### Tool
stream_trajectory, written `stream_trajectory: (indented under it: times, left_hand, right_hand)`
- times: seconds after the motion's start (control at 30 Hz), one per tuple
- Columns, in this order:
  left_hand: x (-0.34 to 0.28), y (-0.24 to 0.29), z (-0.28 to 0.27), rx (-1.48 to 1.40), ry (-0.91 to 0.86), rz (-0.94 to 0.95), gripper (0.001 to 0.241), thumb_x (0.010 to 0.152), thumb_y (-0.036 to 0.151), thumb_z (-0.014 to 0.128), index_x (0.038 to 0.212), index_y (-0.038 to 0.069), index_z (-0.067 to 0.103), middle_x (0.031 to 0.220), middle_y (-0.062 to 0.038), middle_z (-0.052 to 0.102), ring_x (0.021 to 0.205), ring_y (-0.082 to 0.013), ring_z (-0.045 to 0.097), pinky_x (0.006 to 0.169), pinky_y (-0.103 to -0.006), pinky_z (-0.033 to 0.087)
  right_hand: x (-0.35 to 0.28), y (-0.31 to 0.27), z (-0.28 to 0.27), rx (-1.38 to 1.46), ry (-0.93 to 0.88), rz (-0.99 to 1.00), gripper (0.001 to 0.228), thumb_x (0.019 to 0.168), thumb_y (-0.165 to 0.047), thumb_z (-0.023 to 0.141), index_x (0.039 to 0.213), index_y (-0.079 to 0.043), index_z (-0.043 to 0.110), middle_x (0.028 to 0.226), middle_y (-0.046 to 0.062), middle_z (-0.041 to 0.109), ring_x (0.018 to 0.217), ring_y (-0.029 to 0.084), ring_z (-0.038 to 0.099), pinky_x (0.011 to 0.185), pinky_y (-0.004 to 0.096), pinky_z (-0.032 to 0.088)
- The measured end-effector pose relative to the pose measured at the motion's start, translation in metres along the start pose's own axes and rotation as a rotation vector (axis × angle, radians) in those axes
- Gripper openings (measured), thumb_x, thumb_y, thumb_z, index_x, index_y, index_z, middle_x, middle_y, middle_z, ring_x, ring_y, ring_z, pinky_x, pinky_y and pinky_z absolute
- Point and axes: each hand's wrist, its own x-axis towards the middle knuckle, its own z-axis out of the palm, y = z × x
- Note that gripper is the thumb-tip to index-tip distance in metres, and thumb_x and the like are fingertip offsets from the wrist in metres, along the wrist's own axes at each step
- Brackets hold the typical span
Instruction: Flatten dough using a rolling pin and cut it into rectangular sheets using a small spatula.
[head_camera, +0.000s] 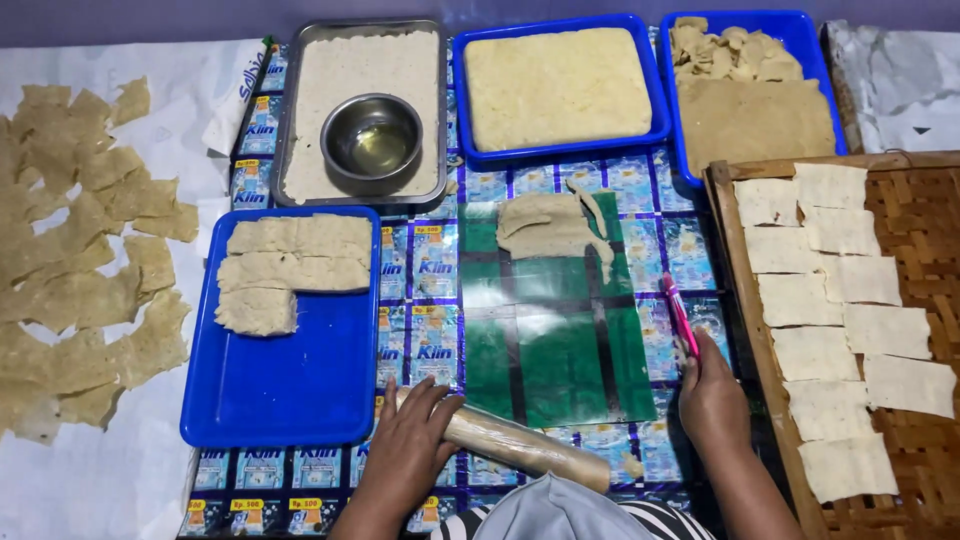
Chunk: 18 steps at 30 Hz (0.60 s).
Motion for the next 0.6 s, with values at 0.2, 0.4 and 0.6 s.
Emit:
stream_trajectory:
  times: [0.2,0.4,0.6]
  left_hand:
    - [0.009,-0.013,0.015,-0.015,0.077,0.11,0.072,0.066,0.012,0.092,0.129,0.013,0.059,0.124,-0.011,0.061,0.122,-0.0311,0.054,0.121,-0.0636,0.015]
    - [0.007,-0.024,0.026,-0.064,0.118,0.171,0.071,0.069,0.01,0.089,0.132,0.013,0.057,0.126,-0.011,0.06,0.123,-0.0323,0.052,0.12,-0.0563,0.022]
    - [0.009,-0.023,0.023,-0.106,0.122,0.161,0.078,0.073,0.012,0.087,0.141,0.011,0.049,0.132,-0.009,0.057,0.127,-0.0312,0.049,0.121,-0.0536,0.022]
  right_hand:
    - [0.04,-0.059,0.038,0.223,-0.166,0.253,0.048,0.101,-0.018,0.042,0.146,-0.022,0.058,0.075,0.006,0.072,0.069,0.029,0.067,0.069,0.046,0.05]
    - [0.09,-0.105,0.078,0.602,-0.146,0.278,0.044,0.1,-0.007,0.038,0.132,-0.016,0.068,0.06,0.008,0.058,0.043,0.021,0.048,0.038,0.037,0.043]
    - [0.082,-0.109,0.175,-0.505,0.008,-0.176,0.077,0.093,-0.006,0.05,0.166,-0.011,0.026,0.107,0.019,0.065,0.062,0.043,0.069,0.046,0.055,0.049]
